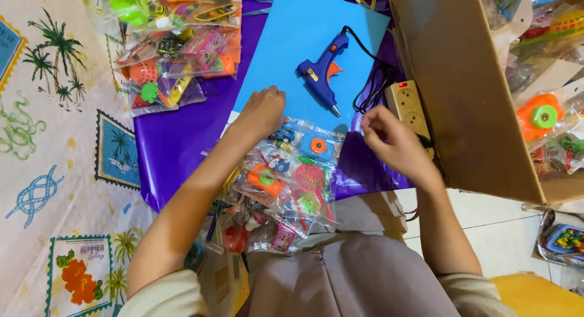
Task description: Sealing plastic bags containing small toys using a hot glue gun.
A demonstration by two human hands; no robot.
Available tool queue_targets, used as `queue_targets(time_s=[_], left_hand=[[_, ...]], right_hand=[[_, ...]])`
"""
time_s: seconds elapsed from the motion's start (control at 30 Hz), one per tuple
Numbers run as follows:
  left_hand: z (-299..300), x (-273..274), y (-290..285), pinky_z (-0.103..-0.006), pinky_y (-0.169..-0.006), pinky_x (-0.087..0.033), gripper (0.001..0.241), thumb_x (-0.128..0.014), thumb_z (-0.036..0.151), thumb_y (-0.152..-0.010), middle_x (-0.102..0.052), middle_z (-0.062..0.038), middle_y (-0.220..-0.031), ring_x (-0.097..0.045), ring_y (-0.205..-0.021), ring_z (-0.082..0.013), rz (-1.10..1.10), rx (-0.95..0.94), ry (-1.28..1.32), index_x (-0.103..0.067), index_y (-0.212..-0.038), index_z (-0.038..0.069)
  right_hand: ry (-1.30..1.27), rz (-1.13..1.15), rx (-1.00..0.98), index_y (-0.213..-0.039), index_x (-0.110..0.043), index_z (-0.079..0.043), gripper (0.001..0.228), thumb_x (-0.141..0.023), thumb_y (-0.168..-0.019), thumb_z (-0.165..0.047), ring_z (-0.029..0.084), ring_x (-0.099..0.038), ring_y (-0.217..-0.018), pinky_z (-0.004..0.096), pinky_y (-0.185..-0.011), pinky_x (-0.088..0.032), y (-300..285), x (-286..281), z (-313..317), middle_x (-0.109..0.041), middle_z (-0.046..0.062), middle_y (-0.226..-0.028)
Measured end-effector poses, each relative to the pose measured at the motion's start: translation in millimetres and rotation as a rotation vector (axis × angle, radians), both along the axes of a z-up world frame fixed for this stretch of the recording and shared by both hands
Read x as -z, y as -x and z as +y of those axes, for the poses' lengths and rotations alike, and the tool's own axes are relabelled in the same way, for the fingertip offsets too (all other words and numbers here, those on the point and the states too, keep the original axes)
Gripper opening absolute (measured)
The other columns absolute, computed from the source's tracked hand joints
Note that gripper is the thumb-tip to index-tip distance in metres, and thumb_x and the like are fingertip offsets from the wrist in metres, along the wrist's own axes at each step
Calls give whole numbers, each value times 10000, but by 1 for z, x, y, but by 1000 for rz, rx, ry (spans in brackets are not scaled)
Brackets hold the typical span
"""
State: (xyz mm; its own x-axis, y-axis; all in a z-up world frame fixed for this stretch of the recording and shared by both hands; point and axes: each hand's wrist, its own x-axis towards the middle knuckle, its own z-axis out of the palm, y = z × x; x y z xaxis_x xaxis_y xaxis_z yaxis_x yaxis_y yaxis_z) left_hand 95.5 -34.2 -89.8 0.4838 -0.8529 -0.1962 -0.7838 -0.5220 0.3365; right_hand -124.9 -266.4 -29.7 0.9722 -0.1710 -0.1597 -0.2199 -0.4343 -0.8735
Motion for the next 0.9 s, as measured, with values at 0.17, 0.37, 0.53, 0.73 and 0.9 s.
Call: queue_targets(time_s=[0.17, 0.37, 0.53, 0.73, 0.9], left_hand=[[1, 6, 1, -474, -831, -529, 449, -831, 136, -866, -665, -242, -1009, -697, -888, -356, -20, -4, 2, -662, -1186, -130], [2, 8, 1, -471, -833, -534, 451, -826, 135, -877, -664, -238, -1018, -699, -890, -350, -28, -7, 6, -653, -1200, -129], [2, 11, -2, -457, -800, -529, 442, -822, 129, -876, -660, -221, -1002, -692, -865, -330, -21, 1, 15, -658, -1197, -127], [3, 15, 0, -455, -783, -530, 430, -834, 127, -866, -659, -218, -981, -691, -843, -328, -51, 14, 35, -667, -1175, -122], [3, 13, 0, -475, -826, -537, 467, -824, 126, -869, -661, -232, -1019, -698, -890, -342, -29, -3, 26, -649, -1217, -132]], right_hand=[[466, -34, -17, -1197, -669, -201, 264, -686, -941, -136, 244, -672, -682, 371, -654, -526, -10, 16, 27, -667, 29, -664], [879, -209, -86, -1184, -730, -186, 263, -690, -929, -136, 197, -665, -711, 326, -669, -538, -21, 44, 40, -652, -4, -672], [1023, -279, -79, -1098, -736, -190, 193, -700, -909, -166, 185, -668, -697, 310, -654, -541, -24, 58, 41, -659, -6, -670], [1103, -306, -64, -1119, -707, -193, 209, -691, -912, -210, 165, -676, -691, 297, -645, -550, -23, 66, 41, -666, -24, -662], [1093, -240, -76, -1091, -698, -193, 175, -681, -919, -221, 204, -673, -618, 342, -595, -545, -24, 62, 43, -653, 0, -644]])
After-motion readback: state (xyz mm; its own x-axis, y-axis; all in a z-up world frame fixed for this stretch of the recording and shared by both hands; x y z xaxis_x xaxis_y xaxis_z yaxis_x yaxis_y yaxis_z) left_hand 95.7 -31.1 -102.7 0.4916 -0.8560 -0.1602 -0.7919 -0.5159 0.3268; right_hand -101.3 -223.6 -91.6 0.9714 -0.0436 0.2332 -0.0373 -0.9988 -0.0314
